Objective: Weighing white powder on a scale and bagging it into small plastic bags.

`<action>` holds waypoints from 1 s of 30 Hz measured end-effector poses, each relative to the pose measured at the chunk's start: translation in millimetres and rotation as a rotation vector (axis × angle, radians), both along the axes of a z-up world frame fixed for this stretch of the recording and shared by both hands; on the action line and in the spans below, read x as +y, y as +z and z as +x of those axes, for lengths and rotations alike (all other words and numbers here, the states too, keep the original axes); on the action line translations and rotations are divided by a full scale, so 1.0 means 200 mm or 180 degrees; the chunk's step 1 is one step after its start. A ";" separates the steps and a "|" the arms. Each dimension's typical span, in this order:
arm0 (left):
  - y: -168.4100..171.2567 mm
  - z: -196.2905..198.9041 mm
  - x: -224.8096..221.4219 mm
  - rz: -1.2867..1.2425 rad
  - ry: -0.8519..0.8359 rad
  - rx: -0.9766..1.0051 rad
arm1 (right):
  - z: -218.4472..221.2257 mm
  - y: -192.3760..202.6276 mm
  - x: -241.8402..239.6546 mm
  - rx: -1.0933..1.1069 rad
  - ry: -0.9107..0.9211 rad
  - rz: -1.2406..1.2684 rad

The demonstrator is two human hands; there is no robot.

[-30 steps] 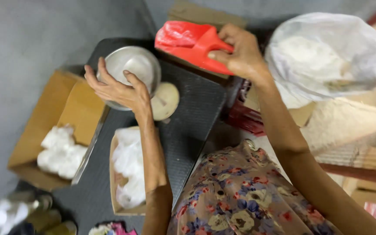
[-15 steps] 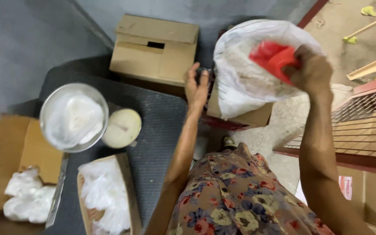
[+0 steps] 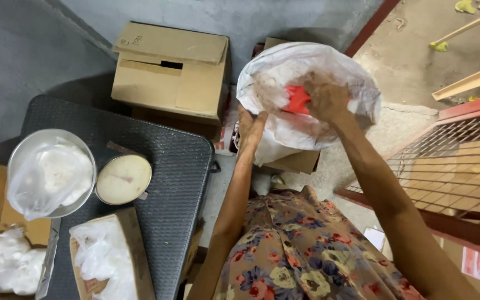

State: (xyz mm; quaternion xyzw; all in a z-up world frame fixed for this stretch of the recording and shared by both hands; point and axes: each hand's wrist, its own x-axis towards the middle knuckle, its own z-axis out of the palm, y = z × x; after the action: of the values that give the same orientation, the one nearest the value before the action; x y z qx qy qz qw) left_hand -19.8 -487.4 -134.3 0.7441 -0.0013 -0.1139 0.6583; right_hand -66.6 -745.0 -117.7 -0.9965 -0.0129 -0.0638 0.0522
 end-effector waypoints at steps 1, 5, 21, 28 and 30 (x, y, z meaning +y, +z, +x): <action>0.01 0.00 0.00 0.0002 0.0020 -0.0010 | 0.03 -0.05 -0.02 -0.0010 0.0020 0.0002; 0.07 0.03 0.01 0.0488 0.0049 0.0221 | 0.06 -0.10 -0.02 -0.0558 0.0264 0.0427; -0.01 0.15 0.09 0.0119 -0.0440 0.0189 | -0.03 0.23 0.22 0.0096 -0.0312 0.1477; -0.08 0.12 0.09 0.0486 -0.0209 0.0000 | -0.21 0.28 0.02 -0.0324 -0.0133 0.2249; 0.00 0.08 0.10 0.0116 0.0003 -0.0159 | -0.23 0.29 0.00 -0.0383 -0.0376 0.2341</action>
State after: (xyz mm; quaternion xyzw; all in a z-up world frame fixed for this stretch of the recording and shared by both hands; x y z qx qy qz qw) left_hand -3.8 -467.8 -134.0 0.7586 -0.0154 -0.0950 0.6444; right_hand -112.9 -745.2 -59.2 -0.9047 0.0654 -0.1255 0.4019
